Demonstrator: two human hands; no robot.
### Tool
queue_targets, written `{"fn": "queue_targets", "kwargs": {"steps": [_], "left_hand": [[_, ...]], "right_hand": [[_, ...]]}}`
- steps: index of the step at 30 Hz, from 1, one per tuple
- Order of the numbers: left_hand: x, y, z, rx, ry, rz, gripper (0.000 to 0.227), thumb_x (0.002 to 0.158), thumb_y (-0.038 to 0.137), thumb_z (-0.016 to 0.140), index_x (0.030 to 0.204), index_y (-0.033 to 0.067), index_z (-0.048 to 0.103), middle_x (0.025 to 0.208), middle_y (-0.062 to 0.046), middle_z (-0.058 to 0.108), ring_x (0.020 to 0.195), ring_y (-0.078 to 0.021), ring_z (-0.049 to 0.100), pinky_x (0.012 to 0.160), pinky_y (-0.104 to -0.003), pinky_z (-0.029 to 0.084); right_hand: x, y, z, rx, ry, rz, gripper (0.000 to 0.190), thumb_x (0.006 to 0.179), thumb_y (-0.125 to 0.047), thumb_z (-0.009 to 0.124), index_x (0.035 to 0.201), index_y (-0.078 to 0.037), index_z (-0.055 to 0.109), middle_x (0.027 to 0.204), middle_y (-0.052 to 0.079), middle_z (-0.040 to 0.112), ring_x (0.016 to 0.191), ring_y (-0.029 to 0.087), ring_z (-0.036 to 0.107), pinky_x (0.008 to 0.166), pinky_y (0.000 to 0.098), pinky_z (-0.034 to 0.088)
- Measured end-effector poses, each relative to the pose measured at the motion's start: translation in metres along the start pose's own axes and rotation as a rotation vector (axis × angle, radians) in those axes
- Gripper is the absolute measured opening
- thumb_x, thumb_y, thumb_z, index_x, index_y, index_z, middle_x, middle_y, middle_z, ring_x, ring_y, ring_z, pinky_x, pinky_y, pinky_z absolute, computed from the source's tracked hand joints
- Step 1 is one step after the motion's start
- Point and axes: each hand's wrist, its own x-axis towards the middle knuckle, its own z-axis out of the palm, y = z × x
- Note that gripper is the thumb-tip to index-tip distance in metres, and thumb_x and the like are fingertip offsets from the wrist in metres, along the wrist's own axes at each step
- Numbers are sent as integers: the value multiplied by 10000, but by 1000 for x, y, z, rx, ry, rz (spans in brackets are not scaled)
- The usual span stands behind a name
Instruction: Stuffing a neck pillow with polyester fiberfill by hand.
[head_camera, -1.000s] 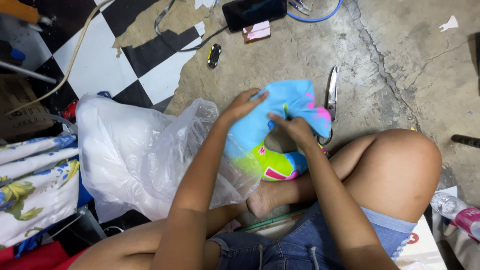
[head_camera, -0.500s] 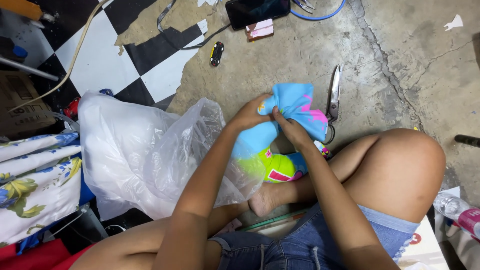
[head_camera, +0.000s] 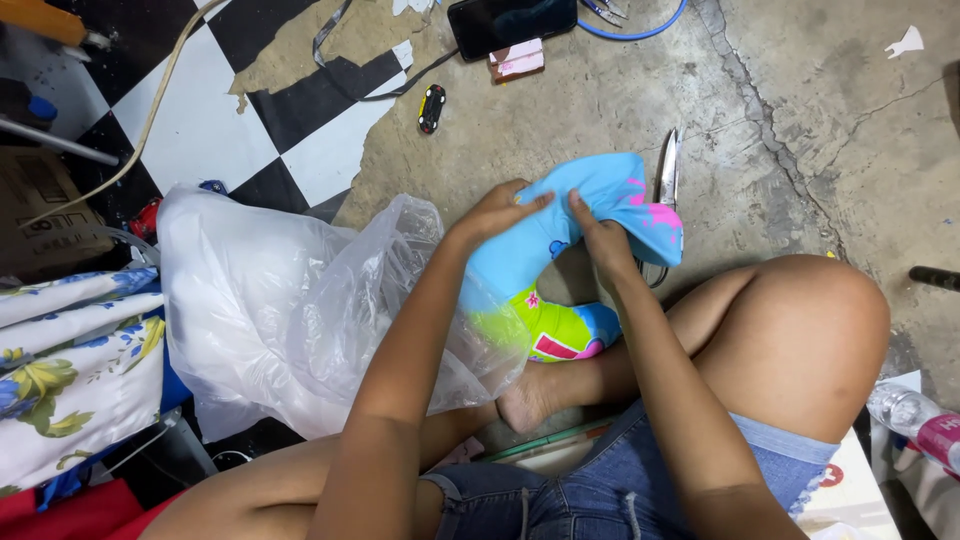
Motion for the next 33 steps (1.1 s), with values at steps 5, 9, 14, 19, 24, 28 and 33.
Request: {"fn": "queue_targets", "kwargs": {"steps": [5, 9, 14, 19, 24, 28, 33], "left_hand": [[69, -36, -6, 26, 42, 34, 559, 896, 644, 683, 939, 94, 771, 829, -93, 708, 825, -218, 694, 795, -371, 569], [144, -82, 3, 87, 100, 133, 418, 917, 493, 750, 845, 84, 794, 649, -37, 675, 626, -176, 653, 634, -348, 536], [121, -72, 26, 172, 127, 180, 362, 950, 484, 707, 996, 140, 809, 792, -45, 749, 787, -209, 709, 726, -379, 553], [39, -37, 38, 523, 481, 234, 519, 1081, 498, 482, 1449, 138, 550, 1317, -160, 687, 1243, -363, 658, 1050, -570, 520], [-12, -55, 43, 1152, 403, 817, 518, 1103, 208, 371, 1602, 68, 368, 1673, -159, 354, 1567, -331, 301, 1287, -578, 200], [-1, -80, 40, 1199, 426, 831, 588, 1135, 397, 323, 1637, 91, 314, 1721, -134, 254, 1601, -331, 203, 1301, -556, 134], [13, -90, 44, 1128, 473, 896, 647, 1122, 515, 272, 1589, 90, 410, 1716, -118, 274, 1597, -338, 215, 1299, -533, 137]], "right_hand": [[-15, -21, 3, -57, -112, -8, 1132, 899, -862, 446, 1589, 31, 353, 1638, 244, 358, 1550, 375, 277, 1277, 559, 217], [9, 7, 8, -235, -184, -52, 1079, 918, -826, 503, 1565, 31, 403, 1599, 260, 419, 1515, 396, 354, 1258, 590, 241], [5, 14, 11, -259, -259, -152, 1012, 856, -679, 687, 1476, 99, 500, 1513, 314, 506, 1455, 467, 423, 1243, 601, 280], [66, 95, 5, 75, 59, -437, 716, 824, -273, 915, 1391, 19, 590, 1400, 207, 633, 1357, 334, 546, 1212, 550, 367], [57, 120, 12, 97, 359, -435, 494, 1044, -367, 692, 1347, 16, 619, 1339, 214, 659, 1334, 329, 566, 1184, 559, 381], [23, 63, 16, 23, 201, -254, 686, 1056, -586, 566, 1374, 19, 625, 1339, 256, 653, 1355, 401, 540, 1156, 586, 374], [12, 30, 18, -182, -46, 64, 1095, 962, -832, 327, 1485, 120, 464, 1567, 338, 419, 1522, 463, 293, 1266, 595, 190]]}}
